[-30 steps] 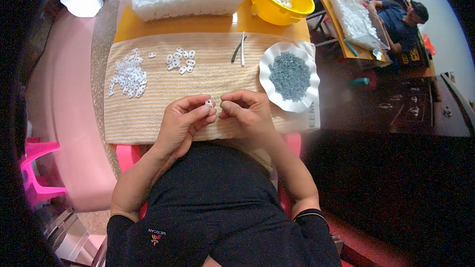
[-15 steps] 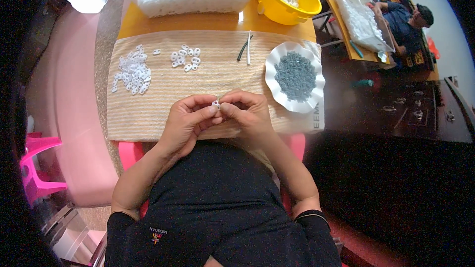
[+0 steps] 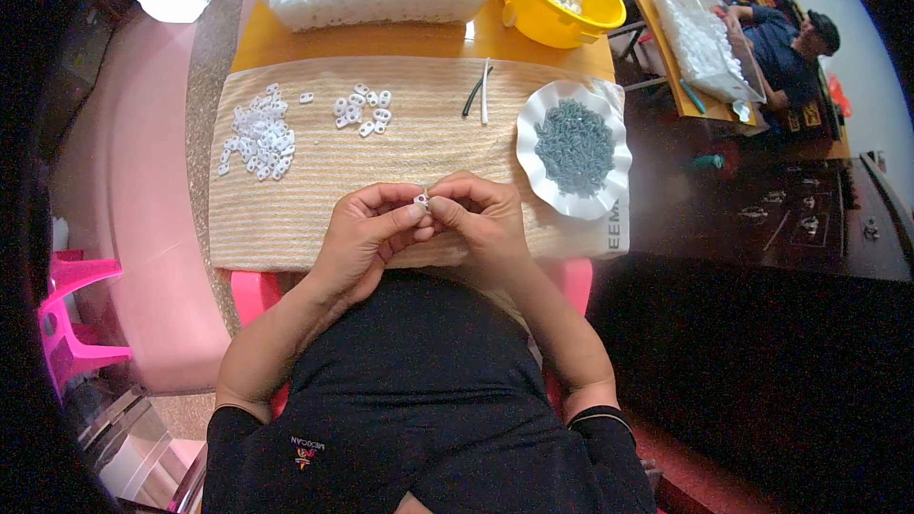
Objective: Assembling small white plastic rings by manually inserting grey connector pins.
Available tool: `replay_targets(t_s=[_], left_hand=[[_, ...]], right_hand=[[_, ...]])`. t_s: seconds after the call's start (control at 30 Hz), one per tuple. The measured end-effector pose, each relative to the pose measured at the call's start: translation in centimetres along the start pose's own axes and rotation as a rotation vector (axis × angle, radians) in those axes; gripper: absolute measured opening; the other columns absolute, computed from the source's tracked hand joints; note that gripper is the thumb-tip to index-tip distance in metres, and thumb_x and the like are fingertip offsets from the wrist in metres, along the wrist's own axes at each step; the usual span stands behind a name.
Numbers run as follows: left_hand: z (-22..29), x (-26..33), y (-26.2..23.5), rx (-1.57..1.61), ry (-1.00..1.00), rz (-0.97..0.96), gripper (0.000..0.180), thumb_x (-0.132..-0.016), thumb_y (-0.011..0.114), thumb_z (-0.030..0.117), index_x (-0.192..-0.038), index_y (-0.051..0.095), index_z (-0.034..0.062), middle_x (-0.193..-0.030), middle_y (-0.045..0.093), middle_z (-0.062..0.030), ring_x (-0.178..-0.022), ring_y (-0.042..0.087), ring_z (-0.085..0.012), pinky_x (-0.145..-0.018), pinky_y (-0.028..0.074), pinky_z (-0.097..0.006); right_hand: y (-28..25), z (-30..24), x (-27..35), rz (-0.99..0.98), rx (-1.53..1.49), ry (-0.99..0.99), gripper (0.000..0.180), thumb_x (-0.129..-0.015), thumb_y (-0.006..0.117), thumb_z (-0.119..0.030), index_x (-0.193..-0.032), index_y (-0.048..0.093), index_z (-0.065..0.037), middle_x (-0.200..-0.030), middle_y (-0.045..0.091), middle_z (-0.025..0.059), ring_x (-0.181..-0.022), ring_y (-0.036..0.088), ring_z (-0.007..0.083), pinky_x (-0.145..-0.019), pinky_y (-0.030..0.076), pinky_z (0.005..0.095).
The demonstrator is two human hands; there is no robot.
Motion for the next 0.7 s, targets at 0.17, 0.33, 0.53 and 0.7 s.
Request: replay_targets(t_s=[0.17, 0.33, 0.53, 0.7], left_hand=[[0.1, 0.0, 0.0, -0.009, 0.005, 0.007, 0.019, -0.088, 0.064, 0.003, -0.106, 0.062, -0.0016, -0.093, 0.067, -0.0098, -0.082, 0.066, -0.0152, -0.078, 0.057, -0.027], [0.1, -0.1, 0.0, -0.001, 0.019, -0.001, 0.018, -0.087, 0.063, 0.001, -0.105, 0.062, -0.0016, -0.093, 0.067, -0.0111, -0.083, 0.067, -0.0166, -0.078, 0.057, -0.028], [0.0, -0.1, 0.0, -0.001, 0.014, 0.006, 0.018, -0.087, 0.063, 0.001, -0.105, 0.062, -0.0016, -0.092, 0.067, -0.0107, -0.082, 0.067, -0.0165, -0.077, 0.057, -0.028], [0.0, -0.1, -0.1, -0.002, 0.012, 0.001, 0.018, -0.087, 0.064, 0.001, -0.105, 0.062, -0.0016, -0.092, 0.067, -0.0106, -0.082, 0.067, -0.0163, -0.076, 0.057, -0.027]], right_hand=[[0.2, -0.6, 0.0, -0.025, 0.136, -0.043, 0.010, -0.089, 0.063, -0.002, -0.095, 0.067, 0.004, -0.092, 0.065, 0.0089, -0.077, 0.062, 0.0119, -0.070, 0.050, 0.0227], [0.5, -1.2, 0.1, -0.022, 0.275, -0.059, 0.013, -0.090, 0.061, -0.003, -0.098, 0.067, 0.004, -0.093, 0.065, 0.0068, -0.083, 0.061, 0.0114, -0.074, 0.048, 0.0221], [0.1, -0.8, 0.2, -0.001, 0.218, -0.039, 0.011, -0.089, 0.063, -0.003, -0.097, 0.067, 0.004, -0.094, 0.066, 0.0072, -0.086, 0.061, 0.0118, -0.077, 0.049, 0.0231], [0.0, -0.4, 0.2, 0.032, 0.127, 0.025, 0.010, -0.089, 0.062, -0.003, -0.096, 0.065, 0.004, -0.083, 0.068, 0.0084, -0.075, 0.065, 0.0124, -0.070, 0.054, 0.0251]])
Point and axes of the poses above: each hand's wrist, its own x-axis away from the middle knuckle, its own y-axis out of the palm, z = x × y, the point moved 4 cm from there along -x, towards the middle knuckle
